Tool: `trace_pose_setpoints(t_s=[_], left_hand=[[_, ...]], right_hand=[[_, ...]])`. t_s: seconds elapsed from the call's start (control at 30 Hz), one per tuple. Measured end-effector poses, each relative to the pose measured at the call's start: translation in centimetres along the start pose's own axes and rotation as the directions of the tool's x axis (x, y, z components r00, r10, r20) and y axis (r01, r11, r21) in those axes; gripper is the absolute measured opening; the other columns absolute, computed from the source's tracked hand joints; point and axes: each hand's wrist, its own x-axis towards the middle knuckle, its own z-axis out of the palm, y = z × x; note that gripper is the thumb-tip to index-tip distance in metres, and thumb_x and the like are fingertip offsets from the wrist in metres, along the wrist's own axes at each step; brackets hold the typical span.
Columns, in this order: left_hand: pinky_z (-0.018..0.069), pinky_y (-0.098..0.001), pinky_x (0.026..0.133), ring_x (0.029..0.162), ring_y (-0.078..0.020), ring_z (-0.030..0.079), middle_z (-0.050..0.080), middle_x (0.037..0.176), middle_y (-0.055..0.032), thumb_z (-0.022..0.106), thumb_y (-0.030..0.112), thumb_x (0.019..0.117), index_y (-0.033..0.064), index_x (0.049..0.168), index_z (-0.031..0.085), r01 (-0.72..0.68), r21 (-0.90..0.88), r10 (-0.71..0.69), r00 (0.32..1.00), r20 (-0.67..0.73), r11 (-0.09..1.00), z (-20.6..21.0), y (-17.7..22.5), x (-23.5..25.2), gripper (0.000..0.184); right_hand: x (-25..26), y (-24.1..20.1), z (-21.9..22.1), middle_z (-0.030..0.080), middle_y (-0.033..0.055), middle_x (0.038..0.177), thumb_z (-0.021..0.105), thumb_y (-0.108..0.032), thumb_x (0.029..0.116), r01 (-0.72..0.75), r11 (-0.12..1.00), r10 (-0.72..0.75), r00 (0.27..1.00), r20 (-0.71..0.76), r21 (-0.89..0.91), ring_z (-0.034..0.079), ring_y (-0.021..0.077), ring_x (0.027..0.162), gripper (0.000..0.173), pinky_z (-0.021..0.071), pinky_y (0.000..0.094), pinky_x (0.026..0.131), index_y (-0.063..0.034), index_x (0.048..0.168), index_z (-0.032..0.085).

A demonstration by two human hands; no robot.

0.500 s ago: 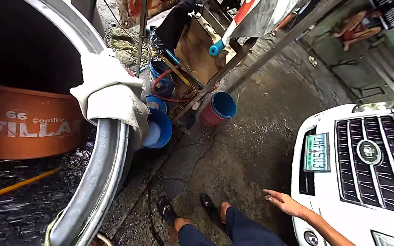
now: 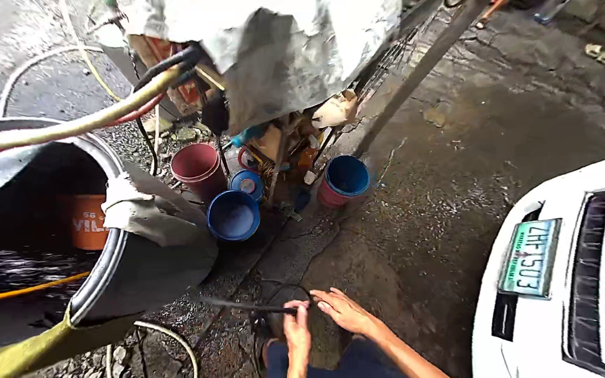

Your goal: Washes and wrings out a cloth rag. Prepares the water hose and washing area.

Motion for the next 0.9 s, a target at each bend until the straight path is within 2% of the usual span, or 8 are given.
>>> trace_pose_setpoints(t_s=[0.13, 0.37, 0.5, 0.57, 0.63, 0.8, 0.83, 0.9], left_hand=[[0.0503, -0.0424, 0.109, 0.118, -0.0254, 0.067, 0.069, 0.123, -0.0243, 0.055, 0.005, 0.0980, -0.0136, 0.134, 0.055, -0.070, 0.316, -0.037, 0.947, 0.320, 0.946, 13.7, -1.2, -6.5, 0.041], [0.0541, -0.0444, 0.102, 0.108, -0.0258, 0.071, 0.072, 0.115, -0.0206, 0.060, 0.010, 0.0995, -0.0070, 0.130, 0.061, -0.269, 0.433, -0.078, 0.769, 0.634, 0.860, 31.4, -4.1, -9.6, 0.035], [0.0549, -0.0484, 0.096, 0.100, -0.0300, 0.072, 0.073, 0.105, -0.0220, 0.063, 0.014, 0.0995, -0.0072, 0.117, 0.067, -0.368, 0.426, -0.085, 0.666, 0.741, 0.827, 40.6, -3.5, -9.6, 0.028], [0.0534, -0.0527, 0.095, 0.102, -0.0354, 0.071, 0.072, 0.105, -0.0244, 0.064, 0.014, 0.0966, -0.0074, 0.114, 0.068, -0.425, 0.483, -0.082, 0.680, 0.728, 0.766, 44.2, -2.8, -8.6, 0.028], [0.0498, -0.0552, 0.101, 0.113, -0.0398, 0.067, 0.070, 0.115, -0.0268, 0.066, 0.017, 0.0952, -0.0072, 0.120, 0.067, -0.467, 0.555, -0.116, 0.684, 0.720, 0.688, 47.1, -1.9, -6.6, 0.035], [0.0506, -0.0656, 0.096, 0.114, -0.0383, 0.068, 0.073, 0.118, -0.0174, 0.065, 0.031, 0.0992, 0.0100, 0.122, 0.072, -0.571, 0.692, -0.489, 0.493, 0.719, 0.441, 52.2, 3.5, 2.5, 0.032], [0.0521, -0.0652, 0.095, 0.111, -0.0349, 0.070, 0.074, 0.115, -0.0129, 0.066, 0.034, 0.0982, 0.0156, 0.120, 0.074, -0.566, 0.706, -0.472, 0.526, 0.707, 0.426, 52.7, 5.4, 5.9, 0.030], [0.0557, -0.0573, 0.095, 0.105, -0.0252, 0.072, 0.076, 0.111, -0.0060, 0.065, 0.035, 0.0980, 0.0186, 0.116, 0.076, -0.546, 0.697, -0.198, 0.703, 0.683, 0.465, 55.5, 12.0, 13.1, 0.027]], right_hand=[[-6.0, 5.3, -4.9, 0.060, 0.0149, 0.146, 0.024, -0.042, 0.1112, 0.125, 0.948, -0.104, 0.991, -0.087, 0.293, 0.056, 0.0223, 0.136, 0.061, 0.0383, 0.0431, 0.121, -0.0043, 0.151, 0.050], [-16.7, 16.9, -15.7, 0.065, 0.0168, 0.137, 0.034, -0.047, 0.1094, 0.000, 0.891, 0.121, 0.964, -0.238, 0.453, 0.062, 0.0270, 0.129, 0.064, 0.0453, 0.0450, 0.115, 0.0005, 0.152, 0.044], [-18.8, 17.8, -22.9, 0.077, 0.0119, 0.096, 0.034, -0.029, 0.1117, -0.013, 0.884, 0.272, 0.827, -0.492, 0.467, 0.075, 0.0239, 0.090, 0.045, 0.0589, 0.0462, 0.090, 0.0020, 0.135, 0.057], [-19.0, 18.1, -26.2, 0.068, 0.0090, 0.070, 0.036, -0.027, 0.1118, -0.025, 0.890, 0.288, 0.805, -0.518, 0.456, 0.069, 0.0213, 0.062, 0.041, 0.0606, 0.0428, 0.068, 0.0012, 0.124, 0.062], [-18.2, 19.4, -28.7, 0.058, 0.0055, 0.062, 0.034, -0.031, 0.1115, -0.012, 0.899, 0.275, 0.794, -0.543, 0.438, 0.058, 0.0177, 0.050, 0.043, 0.0551, 0.0385, 0.056, -0.0011, 0.115, 0.065], [-16.3, 24.1, -38.2, 0.070, 0.0201, 0.091, 0.033, -0.037, 0.1107, -0.217, 0.934, 0.347, 0.747, -0.567, 0.285, 0.069, 0.0357, 0.090, 0.052, 0.0525, 0.0583, 0.084, -0.0001, 0.110, 0.070], [-15.7, 25.3, -40.6, 0.070, 0.0207, 0.089, 0.034, -0.038, 0.1105, -0.245, 0.934, 0.355, 0.729, -0.585, 0.261, 0.069, 0.0368, 0.089, 0.053, 0.0528, 0.0589, 0.083, 0.0001, 0.108, 0.071], [-14.9, 27.7, -46.0, 0.070, 0.0215, 0.086, 0.035, -0.039, 0.1105, -0.270, 0.935, 0.354, 0.710, -0.609, 0.230, 0.070, 0.0378, 0.086, 0.054, 0.0530, 0.0592, 0.081, 0.0010, 0.105, 0.070]])
